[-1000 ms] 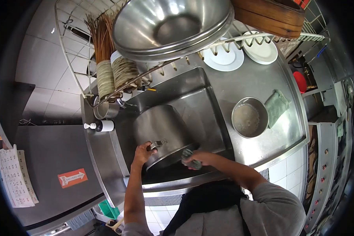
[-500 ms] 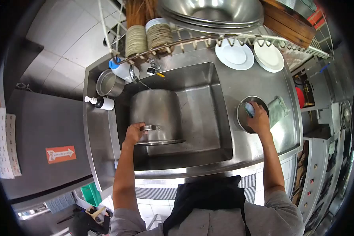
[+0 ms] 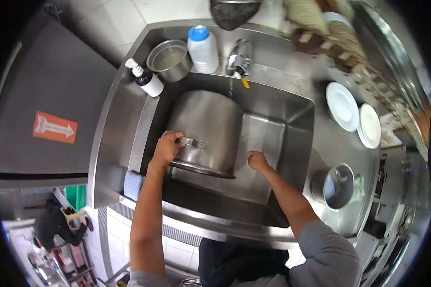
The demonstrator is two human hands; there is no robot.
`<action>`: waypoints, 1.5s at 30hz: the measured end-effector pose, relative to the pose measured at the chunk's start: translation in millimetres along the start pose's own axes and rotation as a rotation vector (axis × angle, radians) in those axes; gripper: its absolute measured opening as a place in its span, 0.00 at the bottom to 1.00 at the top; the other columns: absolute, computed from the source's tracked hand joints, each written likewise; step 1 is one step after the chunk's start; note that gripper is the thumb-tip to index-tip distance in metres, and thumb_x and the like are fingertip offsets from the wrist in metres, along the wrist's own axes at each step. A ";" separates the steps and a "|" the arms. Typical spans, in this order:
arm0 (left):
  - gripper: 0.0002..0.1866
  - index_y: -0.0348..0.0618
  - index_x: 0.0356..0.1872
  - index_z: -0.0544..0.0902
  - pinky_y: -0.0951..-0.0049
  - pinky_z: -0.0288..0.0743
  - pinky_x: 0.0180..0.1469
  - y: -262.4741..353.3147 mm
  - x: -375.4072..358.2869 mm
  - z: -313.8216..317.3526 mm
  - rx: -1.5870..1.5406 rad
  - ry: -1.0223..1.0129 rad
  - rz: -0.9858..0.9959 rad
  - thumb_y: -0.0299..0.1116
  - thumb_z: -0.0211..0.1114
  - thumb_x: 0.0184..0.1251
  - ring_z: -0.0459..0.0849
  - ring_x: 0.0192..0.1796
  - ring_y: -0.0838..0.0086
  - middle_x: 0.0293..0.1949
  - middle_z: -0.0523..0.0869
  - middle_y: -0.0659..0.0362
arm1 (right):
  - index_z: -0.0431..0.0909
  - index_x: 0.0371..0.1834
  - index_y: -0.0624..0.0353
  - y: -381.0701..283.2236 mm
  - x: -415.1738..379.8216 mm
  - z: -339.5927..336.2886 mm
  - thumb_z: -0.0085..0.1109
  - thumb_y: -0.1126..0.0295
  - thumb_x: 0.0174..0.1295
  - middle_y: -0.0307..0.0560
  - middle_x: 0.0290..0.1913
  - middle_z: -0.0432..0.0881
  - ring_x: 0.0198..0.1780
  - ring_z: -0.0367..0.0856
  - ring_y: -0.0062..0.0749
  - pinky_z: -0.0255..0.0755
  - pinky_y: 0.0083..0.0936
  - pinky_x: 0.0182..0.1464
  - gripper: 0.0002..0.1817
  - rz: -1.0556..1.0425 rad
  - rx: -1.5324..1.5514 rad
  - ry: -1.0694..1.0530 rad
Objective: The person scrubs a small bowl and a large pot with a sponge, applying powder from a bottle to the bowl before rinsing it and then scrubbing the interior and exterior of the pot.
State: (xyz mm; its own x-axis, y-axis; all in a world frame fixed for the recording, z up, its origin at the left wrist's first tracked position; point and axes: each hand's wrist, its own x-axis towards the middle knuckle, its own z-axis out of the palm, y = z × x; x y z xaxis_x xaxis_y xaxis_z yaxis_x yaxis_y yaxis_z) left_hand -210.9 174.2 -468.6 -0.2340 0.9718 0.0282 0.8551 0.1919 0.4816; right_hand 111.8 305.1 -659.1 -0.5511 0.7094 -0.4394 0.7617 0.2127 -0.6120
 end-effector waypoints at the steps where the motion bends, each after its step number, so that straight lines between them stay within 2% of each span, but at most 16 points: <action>1: 0.11 0.40 0.36 0.80 0.58 0.72 0.47 0.7 0.3 -0.7 -0.031 0.004 -0.021 0.22 0.66 0.49 0.78 0.44 0.53 0.36 0.82 0.52 | 0.80 0.48 0.57 13.3 26.7 14.9 0.57 0.70 0.57 0.54 0.49 0.81 0.53 0.78 0.48 0.73 0.36 0.54 0.15 -0.012 -0.139 -0.019; 5: 0.13 0.45 0.37 0.81 0.57 0.72 0.47 5.9 -2.4 -6.0 -0.039 -0.026 -0.082 0.22 0.66 0.49 0.77 0.45 0.54 0.36 0.81 0.54 | 0.74 0.59 0.57 10.8 74.1 35.4 0.53 0.71 0.60 0.53 0.65 0.68 0.66 0.66 0.47 0.65 0.44 0.63 0.22 -0.040 -0.403 0.078; 8: 0.09 0.50 0.35 0.81 0.56 0.70 0.47 -2.5 -6.2 4.6 -0.014 -0.024 -0.097 0.25 0.65 0.52 0.77 0.48 0.56 0.36 0.79 0.58 | 0.69 0.64 0.57 34.1 106.8 57.6 0.54 0.69 0.61 0.48 0.67 0.64 0.68 0.61 0.45 0.61 0.46 0.66 0.25 -0.179 -0.728 0.009; 14: 0.08 0.50 0.35 0.81 0.56 0.66 0.50 9.3 -4.9 -3.6 -0.076 -0.106 -0.200 0.26 0.65 0.54 0.75 0.49 0.59 0.37 0.78 0.58 | 0.74 0.53 0.60 82.0 65.7 90.0 0.46 0.68 0.66 0.48 0.57 0.71 0.60 0.67 0.46 0.66 0.44 0.61 0.15 -0.091 -0.587 0.008; 18: 0.09 0.49 0.34 0.80 0.58 0.68 0.49 13.3 -6.2 9.2 -0.053 -0.038 -0.149 0.22 0.62 0.54 0.75 0.48 0.56 0.37 0.78 0.58 | 0.73 0.56 0.60 94.0 13.9 99.1 0.47 0.64 0.65 0.52 0.57 0.72 0.60 0.69 0.46 0.73 0.39 0.57 0.19 0.037 -0.846 -0.055; 21: 0.09 0.51 0.34 0.80 0.58 0.68 0.49 32.1 -7.1 13.2 -0.045 -0.036 -0.120 0.22 0.61 0.55 0.74 0.48 0.57 0.37 0.77 0.58 | 0.72 0.55 0.62 103.8 -12.0 100.1 0.44 0.66 0.64 0.55 0.57 0.72 0.58 0.72 0.46 0.72 0.39 0.58 0.19 0.100 -0.825 -0.230; 24: 0.10 0.52 0.33 0.81 0.59 0.67 0.48 42.8 -6.7 30.3 -0.044 0.054 -0.113 0.21 0.60 0.54 0.74 0.46 0.58 0.36 0.77 0.58 | 0.72 0.55 0.64 140.0 -12.8 117.7 0.46 0.66 0.61 0.58 0.55 0.74 0.57 0.74 0.46 0.72 0.39 0.58 0.21 0.160 -0.673 -0.201; 28: 0.11 0.54 0.33 0.82 0.56 0.67 0.49 40.6 -7.8 25.0 -0.003 0.084 -0.092 0.23 0.56 0.54 0.74 0.47 0.57 0.36 0.78 0.59 | 0.73 0.54 0.66 135.1 -13.5 98.5 0.48 0.69 0.57 0.61 0.52 0.76 0.55 0.75 0.49 0.70 0.40 0.58 0.22 0.025 -0.539 -0.248; 30: 0.11 0.54 0.33 0.82 0.55 0.67 0.49 33.9 -5.5 23.8 -0.026 0.008 -0.128 0.22 0.55 0.54 0.74 0.48 0.56 0.38 0.78 0.57 | 0.76 0.48 0.68 153.5 -21.3 118.7 0.49 0.72 0.54 0.63 0.50 0.77 0.53 0.76 0.52 0.69 0.43 0.57 0.19 -0.291 -0.493 0.252; 34: 0.13 0.52 0.32 0.81 0.56 0.68 0.44 3.4 -3.5 29.6 -0.048 0.179 0.056 0.19 0.54 0.50 0.76 0.41 0.52 0.34 0.80 0.54 | 0.76 0.41 0.65 140.4 -45.6 125.9 0.51 0.72 0.54 0.63 0.46 0.78 0.51 0.76 0.55 0.69 0.45 0.56 0.13 -0.104 -0.471 -0.122; 35: 0.13 0.52 0.32 0.81 0.57 0.68 0.44 11.9 -1.4 17.2 -0.011 0.059 0.005 0.19 0.55 0.50 0.76 0.41 0.52 0.33 0.80 0.54 | 0.76 0.41 0.64 118.9 -61.4 114.7 0.49 0.73 0.55 0.64 0.41 0.78 0.49 0.77 0.55 0.70 0.45 0.54 0.12 0.027 -0.240 -0.038; 36: 0.12 0.51 0.33 0.81 0.57 0.69 0.45 13.0 -2.2 21.4 -0.041 0.080 -0.048 0.20 0.56 0.52 0.75 0.41 0.53 0.33 0.79 0.55 | 0.77 0.41 0.63 142.8 -56.1 135.1 0.44 0.71 0.61 0.64 0.39 0.79 0.48 0.78 0.54 0.72 0.45 0.53 0.12 -0.162 -0.455 0.033; 37: 0.11 0.50 0.33 0.80 0.57 0.69 0.46 13.5 -2.2 24.1 -0.038 0.039 -0.067 0.19 0.56 0.53 0.75 0.43 0.54 0.34 0.79 0.56 | 0.77 0.42 0.64 117.7 -53.7 119.1 0.41 0.70 0.64 0.62 0.43 0.80 0.49 0.79 0.53 0.73 0.42 0.53 0.14 -0.056 -0.597 -0.095; 41: 0.12 0.48 0.35 0.80 0.56 0.68 0.49 18.3 -3.6 23.0 -0.018 -0.012 -0.088 0.19 0.55 0.55 0.74 0.46 0.56 0.37 0.78 0.57 | 0.77 0.43 0.62 96.4 -44.1 117.1 0.42 0.69 0.65 0.59 0.44 0.81 0.48 0.80 0.53 0.74 0.40 0.53 0.13 0.137 -0.464 -0.003; 43: 0.12 0.49 0.36 0.80 0.57 0.67 0.49 24.4 -6.9 22.5 -0.017 -0.017 -0.101 0.18 0.54 0.55 0.74 0.47 0.56 0.37 0.78 0.57 | 0.76 0.50 0.61 101.3 -31.2 119.4 0.46 0.70 0.63 0.55 0.48 0.81 0.52 0.79 0.47 0.74 0.36 0.56 0.15 0.171 -0.650 -0.189; 45: 0.13 0.48 0.37 0.81 0.58 0.67 0.51 28.9 -8.4 23.3 -0.019 0.013 -0.101 0.19 0.55 0.55 0.74 0.47 0.57 0.37 0.78 0.57 | 0.75 0.52 0.60 105.3 -23.3 123.2 0.47 0.69 0.63 0.55 0.48 0.81 0.52 0.79 0.45 0.74 0.35 0.56 0.16 0.174 -0.610 -0.170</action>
State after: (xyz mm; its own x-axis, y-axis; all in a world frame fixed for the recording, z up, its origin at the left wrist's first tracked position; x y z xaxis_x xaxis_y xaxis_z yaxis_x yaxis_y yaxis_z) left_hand -173.5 174.7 -475.4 -0.3251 0.9456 -0.0100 0.8177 0.2864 0.4994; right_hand 162.9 228.1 -794.3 -0.4104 0.6623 -0.6268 0.8736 0.4828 -0.0619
